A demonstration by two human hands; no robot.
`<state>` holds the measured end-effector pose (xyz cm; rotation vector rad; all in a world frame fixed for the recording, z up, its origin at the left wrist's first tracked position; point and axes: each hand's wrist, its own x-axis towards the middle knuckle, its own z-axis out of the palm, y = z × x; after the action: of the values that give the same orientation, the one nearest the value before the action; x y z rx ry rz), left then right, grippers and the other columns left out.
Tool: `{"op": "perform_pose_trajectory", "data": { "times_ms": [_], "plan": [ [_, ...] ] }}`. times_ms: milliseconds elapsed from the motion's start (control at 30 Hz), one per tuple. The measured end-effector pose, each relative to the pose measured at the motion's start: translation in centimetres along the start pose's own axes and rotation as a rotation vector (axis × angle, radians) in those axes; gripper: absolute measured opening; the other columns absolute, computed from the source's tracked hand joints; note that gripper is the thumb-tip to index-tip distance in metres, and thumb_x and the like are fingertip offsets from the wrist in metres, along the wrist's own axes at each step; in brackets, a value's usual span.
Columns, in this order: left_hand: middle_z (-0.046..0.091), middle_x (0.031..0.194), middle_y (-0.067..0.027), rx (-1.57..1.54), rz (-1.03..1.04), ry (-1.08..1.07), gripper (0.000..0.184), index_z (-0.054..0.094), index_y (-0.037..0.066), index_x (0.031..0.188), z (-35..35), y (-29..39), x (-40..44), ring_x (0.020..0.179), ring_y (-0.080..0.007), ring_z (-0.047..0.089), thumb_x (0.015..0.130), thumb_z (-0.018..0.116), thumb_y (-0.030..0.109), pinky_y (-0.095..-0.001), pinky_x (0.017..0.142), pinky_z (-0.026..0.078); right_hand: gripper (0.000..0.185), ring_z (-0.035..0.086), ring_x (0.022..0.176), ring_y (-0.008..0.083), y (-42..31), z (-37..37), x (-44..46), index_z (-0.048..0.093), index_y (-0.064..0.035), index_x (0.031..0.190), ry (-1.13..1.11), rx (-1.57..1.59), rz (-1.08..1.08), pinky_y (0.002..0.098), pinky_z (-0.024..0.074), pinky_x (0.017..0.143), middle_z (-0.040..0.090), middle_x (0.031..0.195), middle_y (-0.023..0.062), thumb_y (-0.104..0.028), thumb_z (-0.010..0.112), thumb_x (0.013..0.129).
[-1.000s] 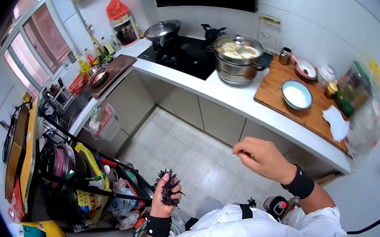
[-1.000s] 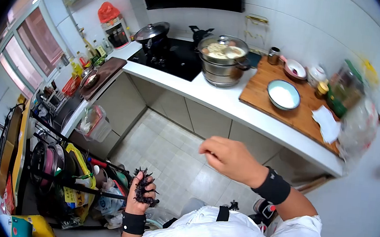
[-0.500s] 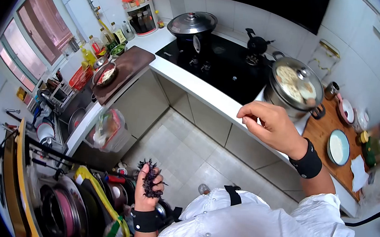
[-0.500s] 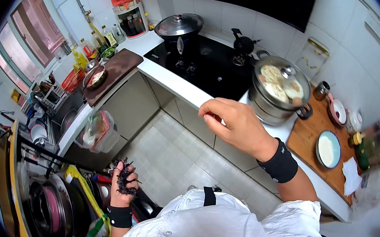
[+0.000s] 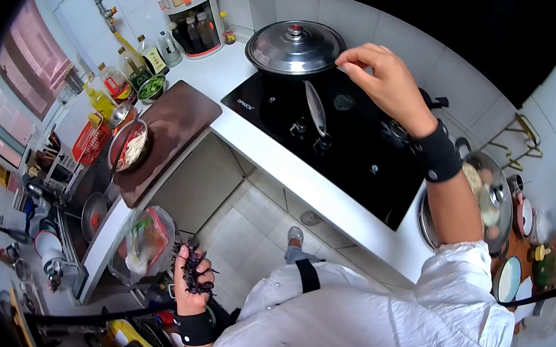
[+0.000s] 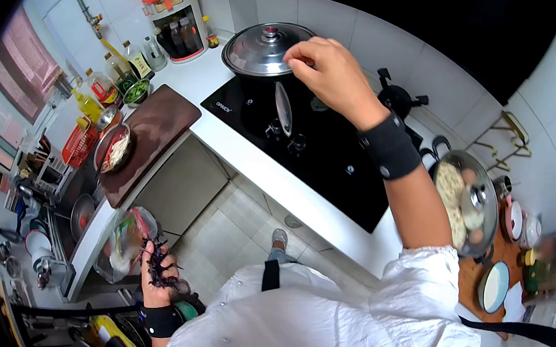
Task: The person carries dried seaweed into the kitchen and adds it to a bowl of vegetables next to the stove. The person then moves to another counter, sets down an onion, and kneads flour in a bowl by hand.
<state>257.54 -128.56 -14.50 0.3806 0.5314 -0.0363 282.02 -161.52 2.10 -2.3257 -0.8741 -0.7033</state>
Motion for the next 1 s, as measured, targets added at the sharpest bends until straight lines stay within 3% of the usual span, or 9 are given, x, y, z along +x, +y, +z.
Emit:
{"op": "perform_pose_trajectory", "data": {
  "times_ms": [133,167,200,333,467,767,933,1000],
  "plan": [
    [0.046,0.074,-0.0016,-0.007,0.071,0.047,0.024,0.044,0.006,0.081,6.8,3.7,4.3,0.054,-0.0096,0.043,0.087,0.05,0.029,-0.0185,0.035,0.037,0.021,0.053,0.08,0.0214,8.6,5.5,10.8,0.063,-0.0046,0.09,-0.044,-0.069,0.018,0.0319,0.0433,0.073,0.06,0.085,0.0084,-0.02,0.052,0.079],
    [0.045,0.073,-0.0012,-0.011,0.092,0.042,0.024,0.043,0.007,0.081,7.5,4.6,5.6,0.054,-0.0092,0.043,0.086,0.051,0.029,-0.0181,0.035,0.037,0.022,0.053,0.083,0.027,10.5,7.1,13.0,0.063,-0.0059,0.088,-0.032,-0.082,0.07,0.0368,0.0427,0.076,0.06,0.084,0.0091,-0.02,0.053,0.074],
    [0.044,0.072,-0.001,-0.008,0.105,0.063,0.024,0.043,0.007,0.08,5.3,4.7,7.8,0.053,-0.0091,0.042,0.086,0.05,0.029,-0.0181,0.034,0.037,0.023,0.053,0.086,0.0271,12.5,10.8,12.9,0.063,-0.007,0.09,-0.05,-0.156,0.092,0.0365,0.0426,0.077,0.06,0.087,0.009,-0.021,0.054,0.074],
    [0.044,0.072,-0.0005,0.004,0.082,0.117,0.025,0.042,0.008,0.081,8.5,6.6,12.0,0.052,-0.009,0.042,0.086,0.05,0.03,-0.0179,0.034,0.037,0.031,0.051,0.094,0.0285,18.6,16.4,17.8,0.062,-0.0091,0.095,-0.184,-0.405,0.17,0.0387,0.0401,0.083,0.058,0.095,0.0119,-0.029,0.059,0.072],
    [0.044,0.072,-0.0009,-0.005,0.002,0.064,0.024,0.042,0.007,0.081,7.9,9.6,16.9,0.052,-0.0091,0.042,0.087,0.049,0.03,-0.0181,0.035,0.037,0.052,0.048,0.1,0.0302,21.7,19.9,19.4,0.056,-0.0018,0.105,-0.336,-0.55,0.32,0.0374,0.0388,0.086,0.056,0.103,0.0155,-0.041,0.06,0.071],
    [0.046,0.073,-0.0017,0.114,-0.142,-0.008,0.021,0.044,0.007,0.084,11.5,16.3,27.2,0.054,-0.0088,0.043,0.087,0.05,0.026,-0.0167,0.036,0.035,0.055,0.05,0.099,0.0297,23.5,23.9,22.4,0.058,-0.0073,0.104,-0.484,-0.652,0.519,0.0374,0.0416,0.083,0.059,0.098,0.0143,-0.052,0.055,0.071],
    [0.045,0.073,-0.0006,0.166,-0.357,-0.077,0.019,0.044,0.01,0.084,13.1,19.0,31.0,0.053,-0.0067,0.041,0.086,0.05,0.027,-0.016,0.035,0.03,0.05,0.054,0.095,0.0308,24.2,25.1,23.4,0.063,-0.0091,0.093,-0.492,-0.648,0.635,0.038,0.0429,0.081,0.061,0.092,0.0152,-0.051,0.056,0.065],
    [0.045,0.073,-0.0006,0.179,-0.315,-0.048,0.018,0.044,0.01,0.084,13.1,19.2,32.2,0.053,-0.0068,0.041,0.087,0.05,0.027,-0.0157,0.035,0.03,0.049,0.055,0.093,0.0313,24.4,25.4,23.8,0.065,-0.009,0.089,-0.479,-0.628,0.668,0.0376,0.0433,0.081,0.061,0.092,0.0163,-0.05,0.056,0.063]
  ]
}}
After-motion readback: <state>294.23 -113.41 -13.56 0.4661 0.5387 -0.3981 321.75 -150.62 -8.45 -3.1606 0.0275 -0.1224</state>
